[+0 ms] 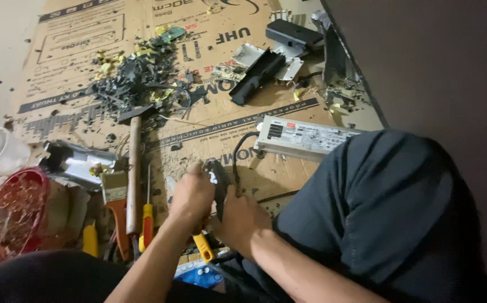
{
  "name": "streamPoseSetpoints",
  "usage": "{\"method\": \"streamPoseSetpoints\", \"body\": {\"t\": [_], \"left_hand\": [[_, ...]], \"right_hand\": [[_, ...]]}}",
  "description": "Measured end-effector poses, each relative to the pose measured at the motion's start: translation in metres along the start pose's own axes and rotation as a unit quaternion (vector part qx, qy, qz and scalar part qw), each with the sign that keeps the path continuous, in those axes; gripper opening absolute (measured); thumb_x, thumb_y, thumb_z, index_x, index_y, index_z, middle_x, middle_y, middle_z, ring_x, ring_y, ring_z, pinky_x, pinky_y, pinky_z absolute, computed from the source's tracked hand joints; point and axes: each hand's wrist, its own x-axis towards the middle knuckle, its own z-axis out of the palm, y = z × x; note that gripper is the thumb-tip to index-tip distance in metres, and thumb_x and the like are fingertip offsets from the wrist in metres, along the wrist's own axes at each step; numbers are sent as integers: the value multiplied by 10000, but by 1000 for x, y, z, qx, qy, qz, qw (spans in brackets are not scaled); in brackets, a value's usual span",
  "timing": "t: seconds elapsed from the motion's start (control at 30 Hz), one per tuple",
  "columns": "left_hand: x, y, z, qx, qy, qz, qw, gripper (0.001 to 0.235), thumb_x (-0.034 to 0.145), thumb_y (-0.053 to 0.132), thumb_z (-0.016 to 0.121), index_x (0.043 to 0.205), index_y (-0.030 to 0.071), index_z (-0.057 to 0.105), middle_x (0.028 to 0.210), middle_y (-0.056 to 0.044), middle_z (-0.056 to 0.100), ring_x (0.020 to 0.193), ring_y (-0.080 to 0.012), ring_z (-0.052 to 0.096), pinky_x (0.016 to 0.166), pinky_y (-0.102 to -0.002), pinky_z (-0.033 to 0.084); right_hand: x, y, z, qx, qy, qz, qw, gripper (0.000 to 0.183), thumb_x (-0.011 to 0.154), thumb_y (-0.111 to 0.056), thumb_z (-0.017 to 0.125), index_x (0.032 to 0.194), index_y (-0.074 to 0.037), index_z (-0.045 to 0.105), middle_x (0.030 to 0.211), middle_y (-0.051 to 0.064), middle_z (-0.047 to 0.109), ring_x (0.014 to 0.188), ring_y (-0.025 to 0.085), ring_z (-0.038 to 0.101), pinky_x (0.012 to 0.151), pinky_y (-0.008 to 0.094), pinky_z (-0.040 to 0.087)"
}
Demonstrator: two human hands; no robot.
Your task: The person sits on the floor and uses a knife to scrape the black plastic casing off a power supply unit. They repeatedly scrape and peel the plastic, creating a pile of debris on the cardboard below.
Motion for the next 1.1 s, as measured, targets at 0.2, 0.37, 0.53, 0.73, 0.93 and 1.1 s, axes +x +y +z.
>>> {"method": "streamPoseSetpoints", "body": {"t": [0.2,0.37,0.53,0.73,0.93,1.1], "left_hand": [[-44,1,-11,102,-42,29,994,518,963,361,467,1475,342,547,1267,-214,690,1282,-400,598,1082,-533,471],[-16,-28,1,111,-36,44,992,483,914,374,472,1369,356,633,1213,-171,725,1242,-387,627,1062,-517,498],[-43,-26,-10,83,-48,45,994,501,831,326,562,1318,315,675,1200,-95,753,1228,-336,651,1039,-474,527],[-32,-35,-10,47,8,73,996,425,874,321,600,1264,206,724,1164,-176,750,1183,-422,656,969,-540,543],[-56,-18,-12,179,-26,26,983,424,935,416,494,1307,397,695,1171,-143,743,1179,-362,674,1021,-490,538],[-53,-21,-10,171,9,87,981,414,918,338,453,1213,337,744,1069,-191,756,1109,-416,694,958,-527,559]], "right_hand": [[4,-5,22,76,200,10,977,684,840,-161,774,1399,-27,402,1477,311,395,1145,455,614,1062,580,461],[30,15,31,20,141,-104,984,1082,784,-174,858,1607,-132,157,1561,250,236,1204,476,554,1027,590,443],[64,33,56,-86,170,-166,968,1203,677,-167,931,1612,-128,176,1469,270,376,1114,469,614,794,520,600],[92,41,79,-19,153,-100,983,888,754,-232,828,1452,-75,302,1452,228,387,1149,449,609,841,531,600],[83,37,78,66,131,-23,989,567,846,-310,703,1261,-12,455,1432,177,400,1192,425,603,898,544,601],[70,40,52,-41,78,-19,996,894,882,-610,511,1529,-38,277,1414,282,459,1148,526,619,797,633,583]]}}
